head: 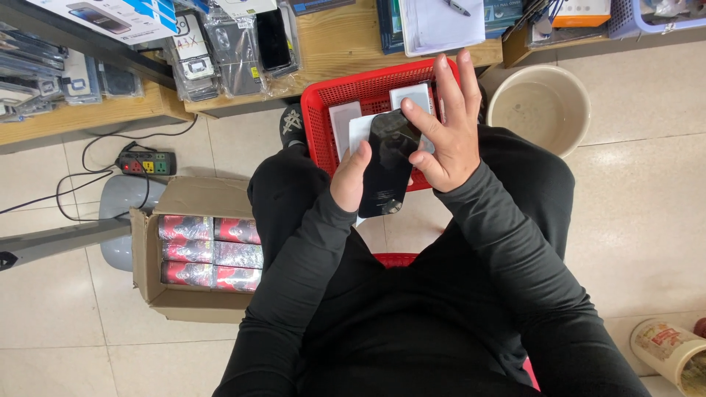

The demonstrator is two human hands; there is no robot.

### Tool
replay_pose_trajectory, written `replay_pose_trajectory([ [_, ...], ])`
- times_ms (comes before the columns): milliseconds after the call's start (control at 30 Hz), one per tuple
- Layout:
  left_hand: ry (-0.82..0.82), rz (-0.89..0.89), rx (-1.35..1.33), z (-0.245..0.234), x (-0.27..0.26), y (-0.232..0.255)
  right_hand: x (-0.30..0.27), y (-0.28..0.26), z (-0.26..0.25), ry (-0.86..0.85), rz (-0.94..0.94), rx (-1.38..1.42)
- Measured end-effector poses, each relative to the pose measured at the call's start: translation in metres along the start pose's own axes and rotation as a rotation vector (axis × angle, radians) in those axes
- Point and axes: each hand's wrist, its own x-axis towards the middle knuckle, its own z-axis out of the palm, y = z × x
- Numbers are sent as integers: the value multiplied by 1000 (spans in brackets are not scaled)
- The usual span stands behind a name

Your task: The person is inspecting mobile phone screen protectors by removing them from their protective sleeves, checking them, and putting them back.

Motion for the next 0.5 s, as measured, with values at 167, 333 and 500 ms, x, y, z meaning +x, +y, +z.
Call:
replay_pose_trajectory([
  [167, -67, -77, -134, -6, 4, 9, 1, -4, 1, -1, 49, 6],
  [333, -134, -115, -360, -14, 11, 4, 2, -10, 6, -49, 93, 63],
  [500, 320, -101, -287, 5, 12, 15, -1, -17, 14, -130, 172, 134],
])
